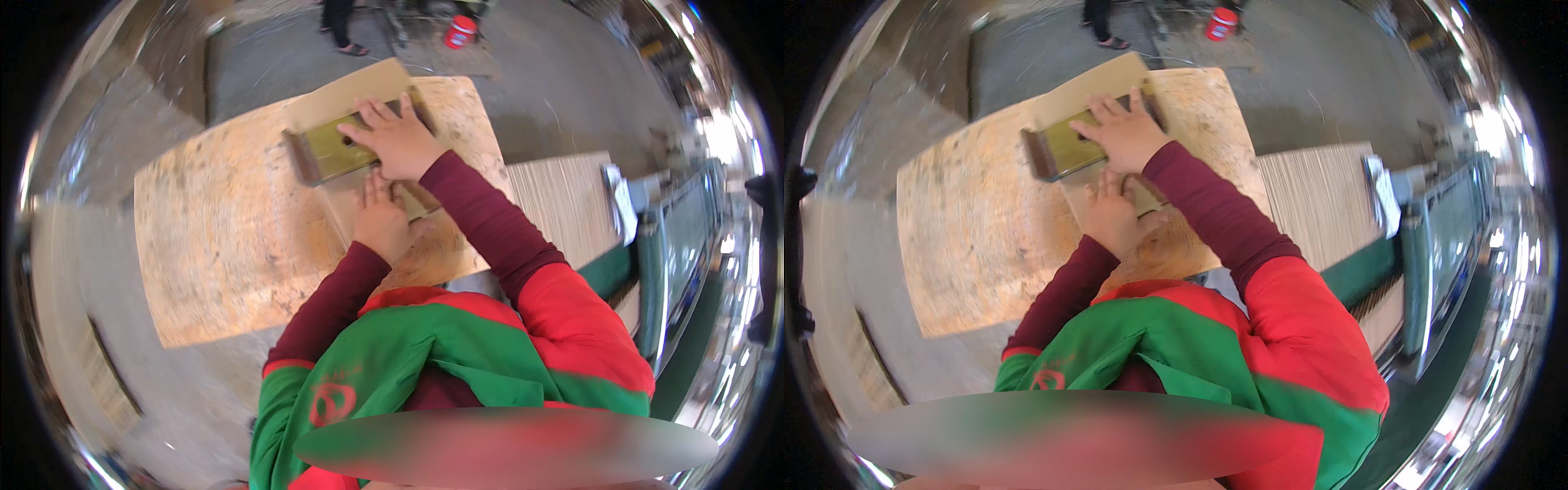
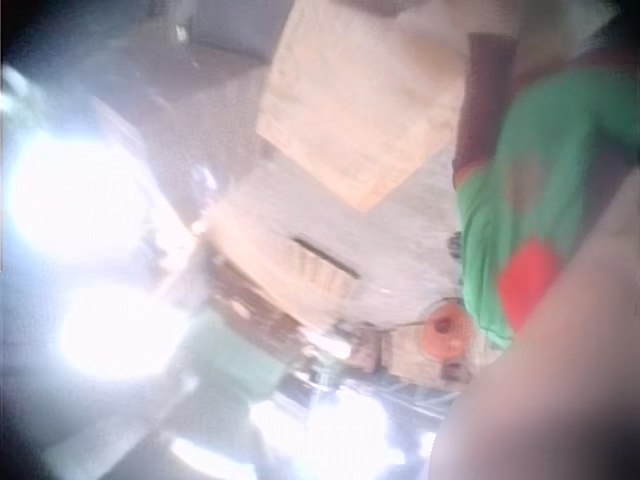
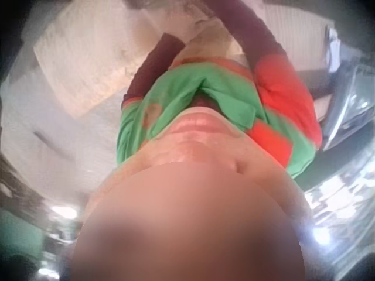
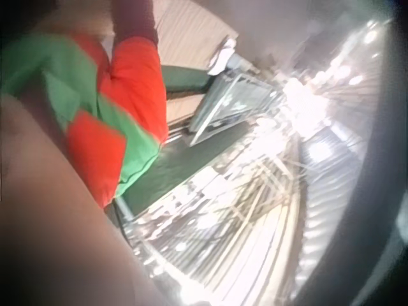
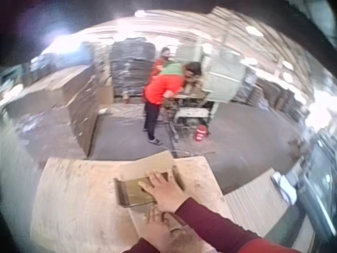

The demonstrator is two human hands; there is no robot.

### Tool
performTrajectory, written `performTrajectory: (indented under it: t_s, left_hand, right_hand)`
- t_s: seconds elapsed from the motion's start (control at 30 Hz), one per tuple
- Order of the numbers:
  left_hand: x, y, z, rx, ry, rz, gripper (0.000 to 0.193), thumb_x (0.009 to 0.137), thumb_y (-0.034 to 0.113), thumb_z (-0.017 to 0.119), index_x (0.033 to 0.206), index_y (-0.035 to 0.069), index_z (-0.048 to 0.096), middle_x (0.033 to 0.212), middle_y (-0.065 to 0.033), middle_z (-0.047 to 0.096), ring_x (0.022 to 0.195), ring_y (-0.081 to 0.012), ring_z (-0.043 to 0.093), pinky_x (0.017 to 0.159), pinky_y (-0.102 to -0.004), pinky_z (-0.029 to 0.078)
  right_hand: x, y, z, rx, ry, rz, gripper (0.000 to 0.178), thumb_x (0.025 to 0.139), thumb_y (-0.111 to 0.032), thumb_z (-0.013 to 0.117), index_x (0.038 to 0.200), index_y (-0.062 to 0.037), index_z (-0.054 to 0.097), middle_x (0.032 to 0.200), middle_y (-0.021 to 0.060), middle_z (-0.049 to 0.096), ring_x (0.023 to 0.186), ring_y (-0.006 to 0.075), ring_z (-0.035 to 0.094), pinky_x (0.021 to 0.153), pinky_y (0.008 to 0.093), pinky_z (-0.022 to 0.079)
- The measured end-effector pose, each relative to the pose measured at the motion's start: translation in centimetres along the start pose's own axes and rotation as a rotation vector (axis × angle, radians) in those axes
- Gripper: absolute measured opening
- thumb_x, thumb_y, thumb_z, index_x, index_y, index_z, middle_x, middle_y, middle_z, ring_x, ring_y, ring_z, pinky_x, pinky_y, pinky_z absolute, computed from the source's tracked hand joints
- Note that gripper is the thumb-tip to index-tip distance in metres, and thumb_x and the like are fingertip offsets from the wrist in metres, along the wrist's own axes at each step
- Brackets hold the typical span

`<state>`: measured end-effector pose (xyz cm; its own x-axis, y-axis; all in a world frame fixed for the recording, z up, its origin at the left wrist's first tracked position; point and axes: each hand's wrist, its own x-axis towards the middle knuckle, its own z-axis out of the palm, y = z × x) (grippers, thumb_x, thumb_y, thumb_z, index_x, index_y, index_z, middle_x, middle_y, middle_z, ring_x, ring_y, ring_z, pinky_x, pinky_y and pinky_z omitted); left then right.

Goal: The person repeatedly picks up flat wooden parts from a conveyor belt and stacks them on a nearby table. The parts are handled one at a time and placed in a growing pile. The person occasionally adjusts the stack to keep it aligned.

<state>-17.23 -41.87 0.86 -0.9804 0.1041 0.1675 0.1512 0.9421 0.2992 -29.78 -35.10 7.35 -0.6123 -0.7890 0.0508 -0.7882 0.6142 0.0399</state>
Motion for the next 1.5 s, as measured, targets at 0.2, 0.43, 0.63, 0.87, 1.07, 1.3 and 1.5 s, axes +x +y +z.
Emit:
performTrajectory:
  t_s: [0.2,0.43,0.63,0.87,1.07,1.3,1.5]
  left_hand:
    - [1.0,-1.7,0.5,0.053,-0.078,0.254,0.078,0.076,0.054,0.066,0.128,-0.002,0.049,0.129,-0.0305,0.046,0.124,-0.0396,0.043,0.095,-0.0487,0.039]
    - [1.6,-2.7,0.7,-0.036,-0.125,0.136,0.071,0.078,0.038,0.072,0.126,-0.009,0.049,0.137,-0.0295,0.041,0.126,-0.0399,0.042,0.105,-0.0410,0.034]
    - [2.7,-2.4,0.9,-0.165,-0.215,0.037,0.064,0.085,0.028,0.067,0.130,-0.010,0.044,0.138,-0.0259,0.042,0.124,-0.0328,0.045,0.104,-0.0355,0.035]
    - [0.4,-3.4,2.2,-0.291,-0.213,-0.143,0.070,0.087,0.029,0.065,0.139,-0.005,0.034,0.144,-0.0215,0.037,0.135,-0.0277,0.034,0.111,-0.0344,0.026]
    - [1.5,0.4,1.8,0.054,-0.152,-0.140,0.094,0.073,0.050,0.072,0.140,-0.003,0.033,0.143,-0.0261,0.034,0.134,-0.0339,0.033,0.109,-0.0361,0.029]
    - [2.4,2.8,1.6,0.309,-0.122,-0.192,0.102,0.070,0.060,0.069,0.142,0.000,0.030,0.145,-0.0243,0.033,0.135,-0.0359,0.031,0.109,-0.0407,0.029]
    - [-0.8,9.7,7.1,0.121,0.348,0.212,0.063,0.088,0.048,0.056,0.135,0.008,0.046,0.139,-0.0221,0.042,0.131,-0.0388,0.036,0.104,-0.0555,0.029]
  right_hand:
    - [-15.4,-3.2,2.8,0.468,0.704,0.363,0.041,0.076,-0.022,0.067,0.115,-0.0137,0.059,0.135,0.0143,0.046,0.123,0.0337,0.045,0.100,0.0538,0.035]
    - [-42.7,-8.9,11.9,0.403,0.500,1.270,0.036,0.073,-0.016,0.065,0.108,-0.0099,0.063,0.122,0.0177,0.054,0.109,0.0364,0.054,0.092,0.0435,0.045]
    - [-65.0,-15.9,17.2,0.223,0.330,2.048,0.042,0.071,-0.016,0.066,0.113,-0.0104,0.063,0.124,0.0183,0.053,0.115,0.0359,0.050,0.098,0.0424,0.042]
    - [-78.4,-16.9,20.1,0.216,-0.621,2.168,0.090,0.067,-0.019,0.068,0.146,-0.0248,0.024,0.149,0.0093,0.028,0.138,0.0264,0.028,0.108,0.0534,0.028]
    - [-81.9,-16.7,21.7,0.206,-0.637,1.980,0.070,0.079,-0.017,0.053,0.143,-0.0268,0.027,0.145,0.0041,0.036,0.132,0.0226,0.037,0.100,0.0529,0.034]
    - [-82.0,-18.2,23.5,0.069,-0.443,1.947,0.068,0.079,-0.013,0.051,0.142,-0.0275,0.031,0.134,0.0041,0.045,0.120,0.0251,0.047,0.095,0.0500,0.037]
    - [-82.4,-19.8,22.8,-0.132,-0.132,2.030,0.055,0.079,-0.005,0.051,0.130,-0.0263,0.050,0.131,0.0099,0.048,0.124,0.0291,0.043,0.101,0.0562,0.025]
